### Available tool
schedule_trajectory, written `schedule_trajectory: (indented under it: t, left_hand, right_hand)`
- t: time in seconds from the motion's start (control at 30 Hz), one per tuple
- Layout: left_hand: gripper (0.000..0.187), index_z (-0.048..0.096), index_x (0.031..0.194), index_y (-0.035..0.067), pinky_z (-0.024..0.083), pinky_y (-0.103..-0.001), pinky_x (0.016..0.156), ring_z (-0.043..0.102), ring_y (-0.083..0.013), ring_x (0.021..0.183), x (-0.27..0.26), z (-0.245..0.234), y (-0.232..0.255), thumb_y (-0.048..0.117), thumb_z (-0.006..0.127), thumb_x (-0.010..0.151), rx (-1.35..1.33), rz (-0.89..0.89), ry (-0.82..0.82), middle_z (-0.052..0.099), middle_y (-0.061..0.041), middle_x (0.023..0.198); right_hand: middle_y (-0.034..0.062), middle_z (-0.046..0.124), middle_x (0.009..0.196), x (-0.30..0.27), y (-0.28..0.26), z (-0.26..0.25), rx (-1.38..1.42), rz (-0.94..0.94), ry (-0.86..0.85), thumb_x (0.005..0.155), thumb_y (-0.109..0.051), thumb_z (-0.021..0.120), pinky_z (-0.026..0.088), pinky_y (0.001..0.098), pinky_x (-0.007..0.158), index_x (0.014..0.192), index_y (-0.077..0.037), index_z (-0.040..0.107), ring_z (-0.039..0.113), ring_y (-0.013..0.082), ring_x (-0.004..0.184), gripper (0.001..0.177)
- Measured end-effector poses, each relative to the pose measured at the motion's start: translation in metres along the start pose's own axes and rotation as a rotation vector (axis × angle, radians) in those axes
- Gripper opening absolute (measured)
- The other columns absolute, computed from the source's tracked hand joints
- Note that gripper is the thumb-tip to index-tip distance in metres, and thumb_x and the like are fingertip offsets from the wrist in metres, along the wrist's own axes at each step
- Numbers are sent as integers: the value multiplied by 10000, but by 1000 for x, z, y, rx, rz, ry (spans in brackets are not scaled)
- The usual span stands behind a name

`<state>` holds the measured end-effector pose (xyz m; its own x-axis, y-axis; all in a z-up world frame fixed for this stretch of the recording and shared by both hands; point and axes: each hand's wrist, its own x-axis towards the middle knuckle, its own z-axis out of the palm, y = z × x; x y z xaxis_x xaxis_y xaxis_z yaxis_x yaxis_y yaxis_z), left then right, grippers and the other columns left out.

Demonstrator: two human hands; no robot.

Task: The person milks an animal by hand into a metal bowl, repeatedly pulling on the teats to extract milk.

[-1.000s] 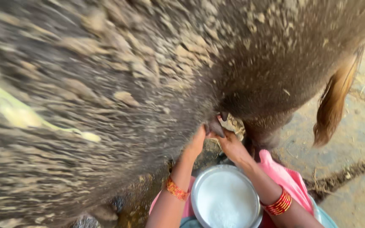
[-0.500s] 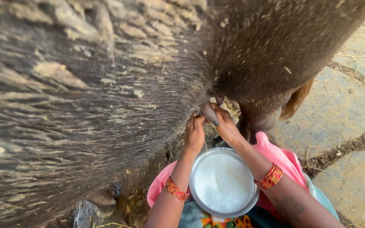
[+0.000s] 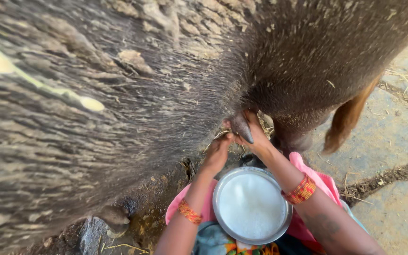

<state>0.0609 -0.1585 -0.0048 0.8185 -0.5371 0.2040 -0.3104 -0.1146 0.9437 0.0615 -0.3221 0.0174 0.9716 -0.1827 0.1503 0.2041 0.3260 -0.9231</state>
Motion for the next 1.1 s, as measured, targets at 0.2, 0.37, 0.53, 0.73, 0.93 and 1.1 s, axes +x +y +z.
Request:
schedule_trajectory:
  t: [0.2,0.37,0.53,0.73,0.93,1.1]
  left_hand:
    - [616,644,1221,128,402,-441,1146,588,-157,1219,-16,-16,7,571,261,1029,-392,-103,-36,659,-33,1218]
    - [506,530,1069,89,439,-367,1049,552,-192,900,33,-2,-42,519,308,1218,-445,-58,-156,521,-46,892]
    - [337,576,912,156,344,-281,428,478,-110,504,91,3,-47,398,400,1069,-498,-302,-213,544,12,709]
    - [386,595,773,148,255,-285,374,353,-106,423,71,14,4,323,416,1067,-428,-278,-158,432,12,571]
    - [373,440,737,105,298,-323,562,327,-111,602,19,33,14,222,341,1077,-412,31,165,386,15,659]
    - [280,475,815,71,351,-331,627,364,-123,687,9,38,11,178,336,1034,-306,153,203,416,-1,751]
  right_hand:
    - [56,680,963,-66,-8,15,-166,-242,-68,955,6,423,565,289,748,1164,3,595,651,141,867,271]
    - [48,651,834,-81,-19,17,-270,-240,17,1029,-65,448,523,283,664,1093,-25,609,616,125,744,177]
    - [47,625,845,-81,-1,12,-129,-242,-32,1075,-90,466,534,293,737,997,7,594,608,123,791,179]
    - [91,717,977,-80,-7,-7,-400,-220,-90,1060,-218,429,480,320,917,1026,-5,666,644,153,954,320]
    - [88,700,1149,-79,6,-47,-302,-70,85,1023,-245,356,484,321,937,1238,-44,648,627,172,1050,415]
    - [173,658,1223,-64,23,-38,-397,-191,98,1052,-224,378,435,362,1013,1376,-6,591,612,271,1107,445]
